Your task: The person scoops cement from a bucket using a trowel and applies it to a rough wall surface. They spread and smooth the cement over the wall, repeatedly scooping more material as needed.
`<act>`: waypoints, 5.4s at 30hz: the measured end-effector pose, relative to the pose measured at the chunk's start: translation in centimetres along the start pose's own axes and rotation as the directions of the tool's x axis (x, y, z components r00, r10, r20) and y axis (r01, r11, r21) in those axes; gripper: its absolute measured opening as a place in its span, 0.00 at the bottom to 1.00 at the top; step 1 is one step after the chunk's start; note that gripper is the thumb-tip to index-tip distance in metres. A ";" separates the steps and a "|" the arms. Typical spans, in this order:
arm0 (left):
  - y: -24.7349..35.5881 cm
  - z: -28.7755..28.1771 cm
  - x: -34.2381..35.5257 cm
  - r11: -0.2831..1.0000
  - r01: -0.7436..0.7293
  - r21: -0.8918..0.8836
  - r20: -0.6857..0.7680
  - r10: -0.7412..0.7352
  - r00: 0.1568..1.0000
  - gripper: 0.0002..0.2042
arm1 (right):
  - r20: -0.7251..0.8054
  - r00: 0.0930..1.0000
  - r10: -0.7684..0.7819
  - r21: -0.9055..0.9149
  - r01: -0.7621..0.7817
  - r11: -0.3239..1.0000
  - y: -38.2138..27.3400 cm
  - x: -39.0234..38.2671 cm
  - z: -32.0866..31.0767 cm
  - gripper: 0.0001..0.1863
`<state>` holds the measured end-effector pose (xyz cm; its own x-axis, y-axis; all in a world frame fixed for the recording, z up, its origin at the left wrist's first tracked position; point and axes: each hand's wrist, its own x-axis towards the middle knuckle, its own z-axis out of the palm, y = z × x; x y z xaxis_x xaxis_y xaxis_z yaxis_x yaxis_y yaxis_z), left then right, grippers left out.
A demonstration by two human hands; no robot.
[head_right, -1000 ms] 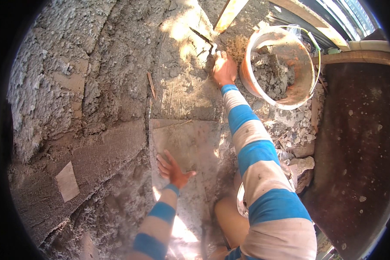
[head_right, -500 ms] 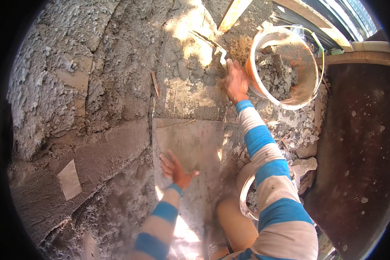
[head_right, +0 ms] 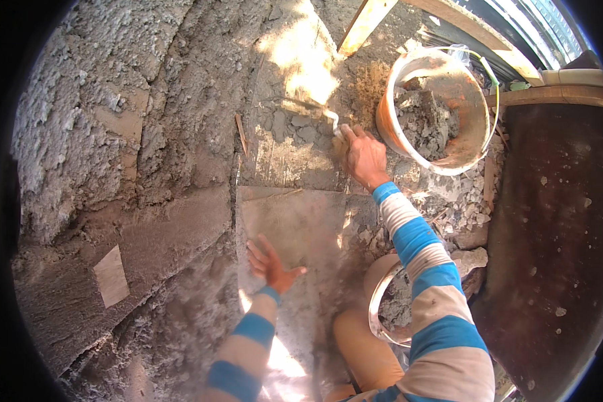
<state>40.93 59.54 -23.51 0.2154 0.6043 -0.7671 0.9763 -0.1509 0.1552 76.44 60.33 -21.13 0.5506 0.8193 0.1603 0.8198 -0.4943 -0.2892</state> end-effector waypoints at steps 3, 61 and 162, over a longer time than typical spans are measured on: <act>-1.0 0.8 0.2 0.992 -0.090 -0.090 -0.027 0.088 0.996 0.78 | -0.078 0.996 0.038 -0.012 -0.039 0.999 -1.3 5.3 0.0 0.21; -0.6 1.4 0.6 0.994 -0.084 -0.069 -0.055 0.080 0.995 0.80 | 0.238 0.947 0.217 -0.124 -0.192 0.974 1.1 -8.7 -2.1 0.38; -0.6 1.7 0.1 0.991 -0.099 -0.088 -0.092 0.091 0.992 0.79 | 0.454 0.837 0.307 0.682 -0.104 -0.724 1.8 -7.9 -16.5 0.26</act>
<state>40.33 58.41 -24.75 0.3041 0.6572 -0.6896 0.9483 -0.1403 0.2846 76.16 48.21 -7.34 0.6407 0.6656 -0.3828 -0.7584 0.4706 -0.4510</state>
